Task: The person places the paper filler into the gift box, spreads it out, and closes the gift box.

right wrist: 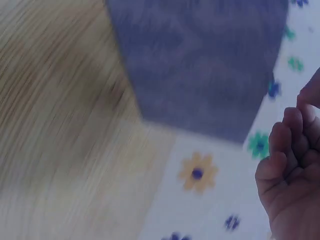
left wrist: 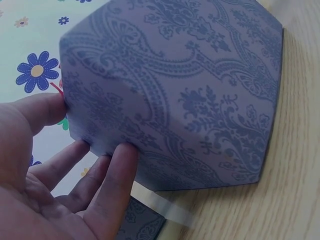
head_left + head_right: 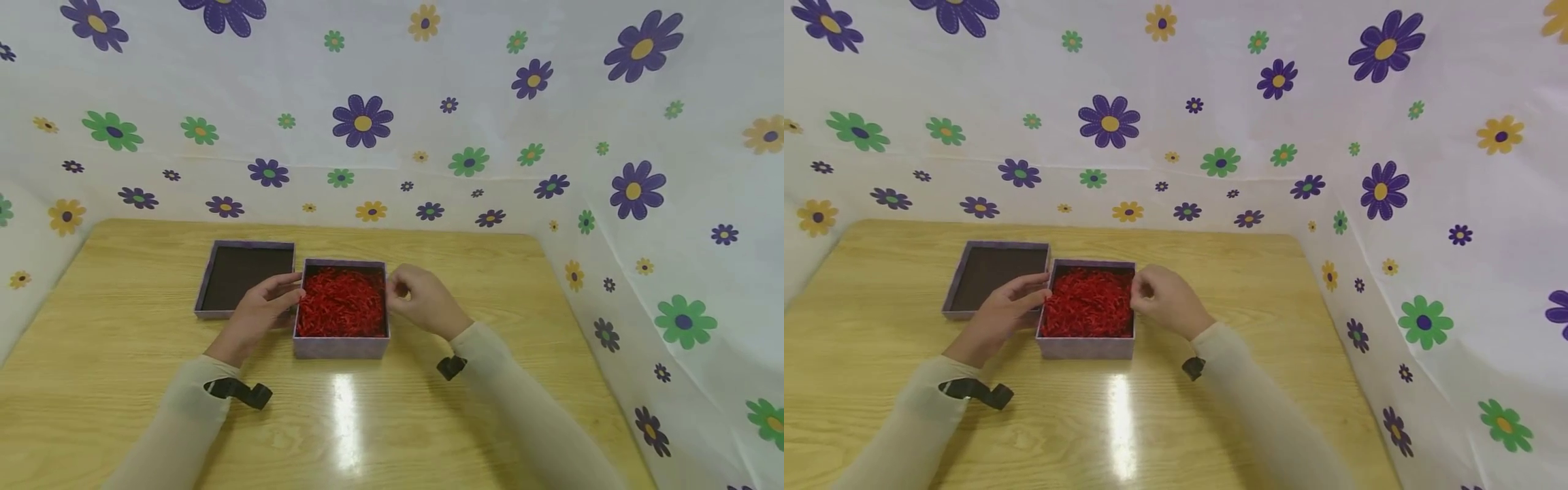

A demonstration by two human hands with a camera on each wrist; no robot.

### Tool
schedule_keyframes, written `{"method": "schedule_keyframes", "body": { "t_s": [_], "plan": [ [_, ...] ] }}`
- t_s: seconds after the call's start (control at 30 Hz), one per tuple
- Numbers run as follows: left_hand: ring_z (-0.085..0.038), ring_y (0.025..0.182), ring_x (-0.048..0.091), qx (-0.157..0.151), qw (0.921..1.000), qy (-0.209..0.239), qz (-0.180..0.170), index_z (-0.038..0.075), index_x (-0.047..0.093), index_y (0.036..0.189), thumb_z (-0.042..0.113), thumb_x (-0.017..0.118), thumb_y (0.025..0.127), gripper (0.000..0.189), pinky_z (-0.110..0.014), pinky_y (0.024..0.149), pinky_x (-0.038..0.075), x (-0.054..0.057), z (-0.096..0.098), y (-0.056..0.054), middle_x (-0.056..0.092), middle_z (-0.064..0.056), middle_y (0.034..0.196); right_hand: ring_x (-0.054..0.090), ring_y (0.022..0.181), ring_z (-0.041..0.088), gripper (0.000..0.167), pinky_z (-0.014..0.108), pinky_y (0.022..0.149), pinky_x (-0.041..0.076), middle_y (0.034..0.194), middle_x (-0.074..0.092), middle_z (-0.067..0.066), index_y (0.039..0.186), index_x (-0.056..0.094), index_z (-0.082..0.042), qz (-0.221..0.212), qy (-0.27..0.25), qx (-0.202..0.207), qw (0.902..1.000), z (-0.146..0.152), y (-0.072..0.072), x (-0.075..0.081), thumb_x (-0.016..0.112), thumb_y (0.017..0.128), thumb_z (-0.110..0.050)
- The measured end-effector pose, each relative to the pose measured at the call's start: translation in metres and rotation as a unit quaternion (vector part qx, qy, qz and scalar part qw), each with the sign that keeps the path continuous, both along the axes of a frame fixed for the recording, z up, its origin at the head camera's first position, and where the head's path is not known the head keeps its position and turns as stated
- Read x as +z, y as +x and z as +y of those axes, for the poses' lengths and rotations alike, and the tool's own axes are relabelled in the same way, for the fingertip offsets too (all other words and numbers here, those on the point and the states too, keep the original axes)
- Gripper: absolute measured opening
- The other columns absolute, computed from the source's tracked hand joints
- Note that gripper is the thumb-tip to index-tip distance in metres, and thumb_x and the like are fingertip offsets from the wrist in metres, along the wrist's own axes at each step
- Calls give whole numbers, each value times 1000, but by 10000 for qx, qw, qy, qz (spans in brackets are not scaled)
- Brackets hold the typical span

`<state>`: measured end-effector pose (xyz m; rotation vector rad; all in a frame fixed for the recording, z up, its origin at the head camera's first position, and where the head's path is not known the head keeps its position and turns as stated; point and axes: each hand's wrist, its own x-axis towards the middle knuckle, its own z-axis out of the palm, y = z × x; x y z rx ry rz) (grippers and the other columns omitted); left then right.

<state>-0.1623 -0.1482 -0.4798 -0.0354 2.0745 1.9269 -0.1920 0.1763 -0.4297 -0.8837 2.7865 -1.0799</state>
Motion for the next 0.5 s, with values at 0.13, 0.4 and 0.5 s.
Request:
{"method": "schedule_keyframes", "body": {
  "t_s": [0.13,0.4,0.5],
  "plan": [
    [-9,110,65,13,10000,66,-23,15,46,157,39,67,102,63,-34,90,59,-1,3,-1,53,-16,149,55,80,10,9,27,76,51,85,62,-6,87,68,-16,695,823,353,9936,-35,8,1,69,93,-10],
    [-14,113,63,67,9999,-32,-69,18,47,156,42,68,101,63,-34,90,58,-2,1,-1,54,-13,148,61,86,13,10,31,81,51,95,71,-5,102,81,-15,1717,1572,682,9701,-54,13,1,73,98,-20],
    [-15,114,63,69,10000,-29,-55,18,47,156,42,67,101,63,-36,91,58,-3,-1,-1,54,-13,148,60,88,13,9,31,83,51,96,69,-5,103,80,-16,1784,1473,593,9711,-56,13,2,74,97,-19]
  ]
}}
